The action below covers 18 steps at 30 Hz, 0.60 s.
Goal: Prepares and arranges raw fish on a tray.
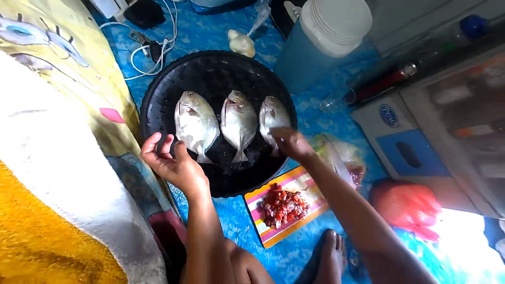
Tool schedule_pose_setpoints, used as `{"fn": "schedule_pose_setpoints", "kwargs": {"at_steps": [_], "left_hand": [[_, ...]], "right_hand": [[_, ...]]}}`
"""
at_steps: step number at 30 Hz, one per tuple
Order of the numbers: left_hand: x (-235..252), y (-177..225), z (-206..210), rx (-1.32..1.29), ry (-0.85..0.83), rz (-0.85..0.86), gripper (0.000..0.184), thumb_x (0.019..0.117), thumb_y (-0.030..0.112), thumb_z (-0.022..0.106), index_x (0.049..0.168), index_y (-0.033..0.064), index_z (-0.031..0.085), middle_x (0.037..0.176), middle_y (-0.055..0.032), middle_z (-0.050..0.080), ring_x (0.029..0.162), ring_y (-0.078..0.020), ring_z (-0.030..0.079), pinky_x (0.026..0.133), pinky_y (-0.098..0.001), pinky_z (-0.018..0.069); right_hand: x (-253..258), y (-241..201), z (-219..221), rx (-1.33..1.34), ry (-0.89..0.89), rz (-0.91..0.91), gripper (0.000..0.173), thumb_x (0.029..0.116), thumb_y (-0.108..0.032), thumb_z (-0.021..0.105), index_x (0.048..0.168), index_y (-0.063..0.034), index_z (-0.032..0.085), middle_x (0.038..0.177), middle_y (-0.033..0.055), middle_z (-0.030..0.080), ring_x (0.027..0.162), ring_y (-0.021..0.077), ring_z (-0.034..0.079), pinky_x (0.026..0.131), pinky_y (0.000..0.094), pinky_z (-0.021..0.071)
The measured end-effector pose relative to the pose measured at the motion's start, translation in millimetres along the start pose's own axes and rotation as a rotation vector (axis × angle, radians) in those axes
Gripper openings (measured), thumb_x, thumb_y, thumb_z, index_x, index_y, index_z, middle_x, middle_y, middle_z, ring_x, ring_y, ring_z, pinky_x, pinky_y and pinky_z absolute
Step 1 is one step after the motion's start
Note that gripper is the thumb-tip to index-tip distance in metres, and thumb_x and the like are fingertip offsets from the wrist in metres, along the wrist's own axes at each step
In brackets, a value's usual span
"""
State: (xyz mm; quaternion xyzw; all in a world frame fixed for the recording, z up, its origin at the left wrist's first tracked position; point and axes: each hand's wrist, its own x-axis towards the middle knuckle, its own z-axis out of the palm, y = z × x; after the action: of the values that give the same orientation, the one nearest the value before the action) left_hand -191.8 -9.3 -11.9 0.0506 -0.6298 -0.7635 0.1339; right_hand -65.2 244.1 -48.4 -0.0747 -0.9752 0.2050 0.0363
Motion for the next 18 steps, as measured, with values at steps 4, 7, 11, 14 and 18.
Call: {"fn": "schedule_pose_setpoints", "kwargs": {"at_steps": [4, 7, 11, 14, 18], "left_hand": [[-1.1, -1.0, 3.5, 0.001, -0.012, 0.01, 0.047, 0.0879, -0.004, 0.054, 0.133, -0.0013, 0.041, 0.127, -0.0052, 0.048, 0.11, -0.009, 0.056, 0.088, -0.0272, 0.0533], [2.3, 0.9, -0.9, 0.011, 0.004, 0.0, 0.047, 0.0897, -0.004, 0.052, 0.135, -0.0026, 0.04, 0.127, -0.0063, 0.048, 0.11, -0.0093, 0.056, 0.09, -0.0275, 0.0526], [0.5, 5.2, 1.3, -0.012, 0.032, -0.032, 0.047, 0.0884, -0.004, 0.053, 0.134, -0.001, 0.042, 0.124, -0.0052, 0.05, 0.107, -0.0086, 0.057, 0.089, -0.0264, 0.0528], [-1.0, 5.7, -1.1, -0.035, 0.02, -0.039, 0.046, 0.0899, -0.004, 0.054, 0.134, 0.002, 0.042, 0.125, -0.003, 0.05, 0.107, -0.0083, 0.058, 0.089, -0.0278, 0.0533], [3.5, 5.6, -4.9, -0.033, 0.06, -0.036, 0.046, 0.0909, -0.002, 0.053, 0.135, 0.0018, 0.041, 0.125, -0.0035, 0.049, 0.108, -0.0086, 0.057, 0.092, -0.0295, 0.0532]], "right_hand": [[61.2, 17.4, -4.1, 0.027, -0.007, 0.428, 0.063, 0.1071, -0.032, 0.053, 0.155, 0.0066, 0.037, 0.158, 0.0303, 0.039, 0.149, 0.0418, 0.038, 0.123, 0.0514, 0.0309], [47.6, -2.6, 25.6, -0.057, 0.032, 0.503, 0.069, 0.1071, -0.03, 0.051, 0.158, 0.0097, 0.026, 0.163, 0.0375, 0.023, 0.153, 0.0515, 0.022, 0.126, 0.057, 0.0221], [-2.6, -69.8, 32.3, -0.068, -0.113, 0.711, 0.061, 0.1034, -0.005, 0.051, 0.157, 0.0098, 0.027, 0.163, 0.0344, 0.024, 0.153, 0.0453, 0.028, 0.121, 0.0533, 0.0348], [2.8, -87.3, 24.5, 0.029, -0.01, 0.506, 0.039, 0.1032, -0.009, 0.054, 0.139, 0.0079, 0.058, 0.145, 0.0298, 0.055, 0.139, 0.042, 0.052, 0.116, 0.0537, 0.0399], [73.5, -70.2, 47.4, 0.12, 0.057, 0.296, 0.068, 0.1054, -0.033, 0.056, 0.154, 0.01, 0.035, 0.161, 0.0328, 0.032, 0.153, 0.0458, 0.029, 0.126, 0.0522, 0.0254]]}}
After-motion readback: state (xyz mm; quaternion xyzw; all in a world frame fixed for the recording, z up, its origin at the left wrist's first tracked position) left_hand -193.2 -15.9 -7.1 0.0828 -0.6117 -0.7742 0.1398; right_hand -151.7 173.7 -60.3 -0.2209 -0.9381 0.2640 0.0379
